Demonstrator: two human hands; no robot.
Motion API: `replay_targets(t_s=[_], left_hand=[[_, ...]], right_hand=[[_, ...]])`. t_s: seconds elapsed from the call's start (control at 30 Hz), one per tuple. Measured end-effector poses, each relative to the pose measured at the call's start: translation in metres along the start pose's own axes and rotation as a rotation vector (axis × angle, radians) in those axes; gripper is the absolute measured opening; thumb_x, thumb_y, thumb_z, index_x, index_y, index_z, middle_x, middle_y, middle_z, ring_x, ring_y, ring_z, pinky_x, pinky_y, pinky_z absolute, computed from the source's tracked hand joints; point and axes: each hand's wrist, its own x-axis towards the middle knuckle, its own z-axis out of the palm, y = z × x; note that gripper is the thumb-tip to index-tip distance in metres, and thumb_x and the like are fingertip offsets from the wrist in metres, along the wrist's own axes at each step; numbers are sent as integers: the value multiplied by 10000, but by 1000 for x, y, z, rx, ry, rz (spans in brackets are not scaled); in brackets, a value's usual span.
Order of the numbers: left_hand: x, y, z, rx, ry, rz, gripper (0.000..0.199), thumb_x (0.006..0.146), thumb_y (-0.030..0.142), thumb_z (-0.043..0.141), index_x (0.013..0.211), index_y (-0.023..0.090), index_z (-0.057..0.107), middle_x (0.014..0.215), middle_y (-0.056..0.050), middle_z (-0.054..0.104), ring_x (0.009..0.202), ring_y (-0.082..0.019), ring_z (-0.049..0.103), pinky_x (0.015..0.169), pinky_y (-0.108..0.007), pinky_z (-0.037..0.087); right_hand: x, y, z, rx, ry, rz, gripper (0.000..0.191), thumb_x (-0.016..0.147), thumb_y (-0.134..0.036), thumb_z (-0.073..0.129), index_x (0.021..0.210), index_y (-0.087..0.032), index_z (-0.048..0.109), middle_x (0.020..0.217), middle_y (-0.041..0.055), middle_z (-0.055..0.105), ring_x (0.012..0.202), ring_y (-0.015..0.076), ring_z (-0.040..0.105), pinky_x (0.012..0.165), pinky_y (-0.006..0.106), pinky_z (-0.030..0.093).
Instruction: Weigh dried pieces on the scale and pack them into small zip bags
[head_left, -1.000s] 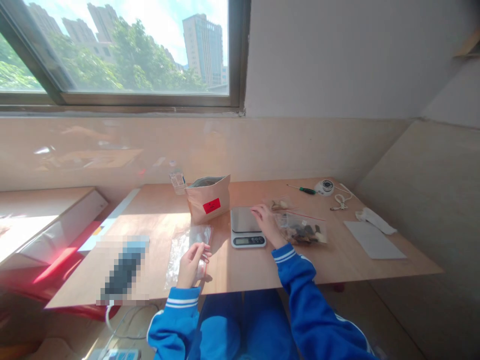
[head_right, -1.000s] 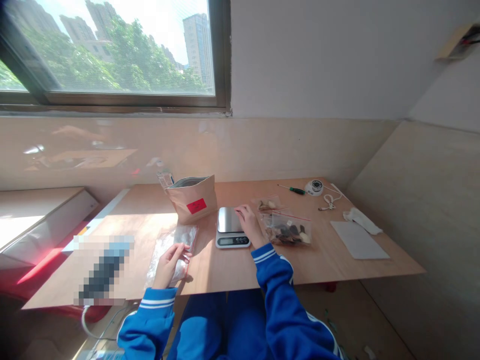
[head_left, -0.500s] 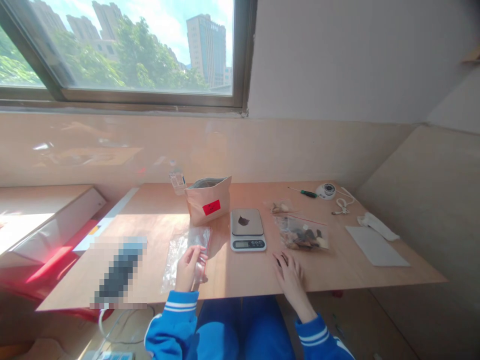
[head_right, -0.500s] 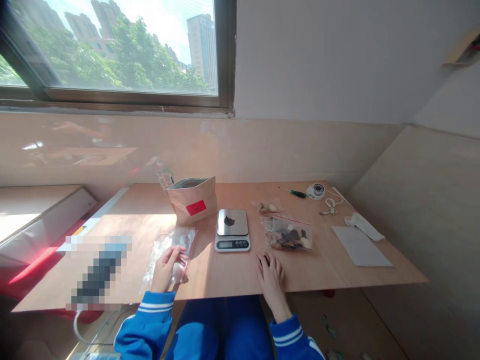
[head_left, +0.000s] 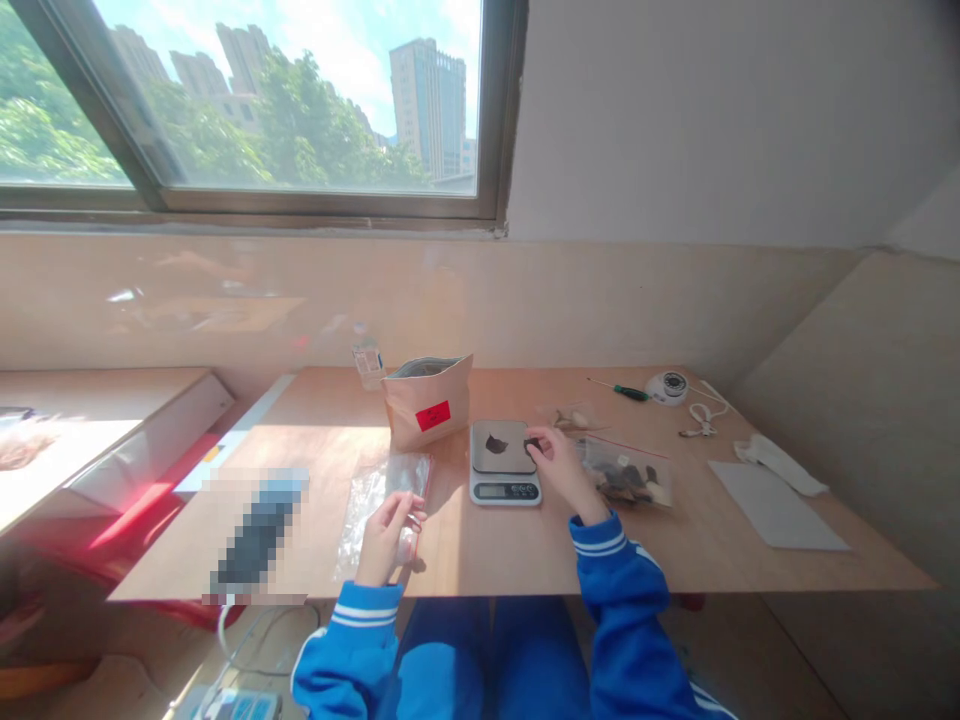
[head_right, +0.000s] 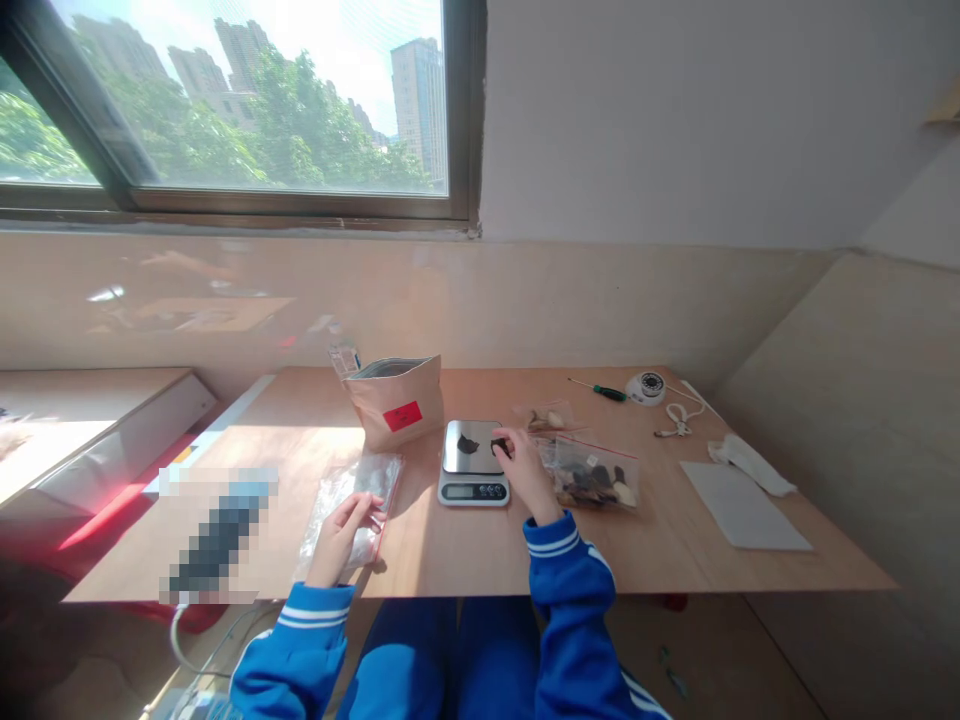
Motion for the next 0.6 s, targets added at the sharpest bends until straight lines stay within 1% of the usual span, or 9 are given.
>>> replay_targets(t_s=[0.07,0.1,0.17,0.27,0.37,0.43,0.5,0.53,0.6], left_hand=[[-2,4,-4,12,17,-6,475,670,623,643,752,155,648,624,-39,645,522,-153,572,446,-243,448],[-2,6,-6,19,30,0,480,662,630,644,742,156,651,618,-37,645,518,-153,571,453,-248,453],[-1,7,-10,34,65,20,492,648,640,646,730,155,655,605,-36,647,507,-151,568,492,-266,471],[6,3,-11,54,166,61,510,646,656,629,726,153,654,637,-47,659,537,-164,583,572,-302,499],[21,6,-3,114,342,154,463,696,617,597,783,164,649,786,-71,675,687,-195,623,660,-323,510],[36,18,7,181,481,262,389,737,537,598,887,179,632,941,-87,656,824,-206,622,733,-326,505],[57,41,18,251,600,398,352,772,455,597,999,186,595,1083,-107,598,935,-212,596,813,-342,492],[70,54,24,300,639,463,343,790,425,594,1036,186,579,1124,-116,577,1012,-226,570,871,-361,470],[96,83,35,385,703,555,311,829,397,574,1057,185,566,1160,-124,567,1169,-251,487,1008,-402,374]], right_hand=[[8,1,1,-28,72,-5,260,860,-303,471,1030,-176,621,1020,114,630,954,248,592,877,430,483],[4,4,1,-52,110,1,276,870,-320,454,1028,-173,624,1028,124,632,984,262,585,898,452,470],[-18,13,2,-99,161,22,310,892,-337,406,1008,-170,640,1021,136,641,1010,280,578,908,479,458],[-78,27,2,-158,150,47,332,911,-340,374,942,-202,675,951,113,665,941,275,605,853,472,483],[-150,34,-4,-223,101,59,286,914,-317,413,906,-262,694,934,80,673,885,246,629,782,405,522],[-191,35,-12,-282,60,18,256,905,-311,447,878,-304,701,951,64,678,847,234,640,722,373,542],[-219,37,-23,-339,36,-2,233,895,-310,473,899,-332,705,993,59,680,857,236,646,711,367,553],[-227,37,-30,-357,30,-9,227,891,-310,481,911,-340,705,997,57,683,856,237,648,704,366,557],[-234,36,-42,-362,58,0,230,890,-309,475,924,-338,701,969,57,690,839,239,651,688,369,561]])
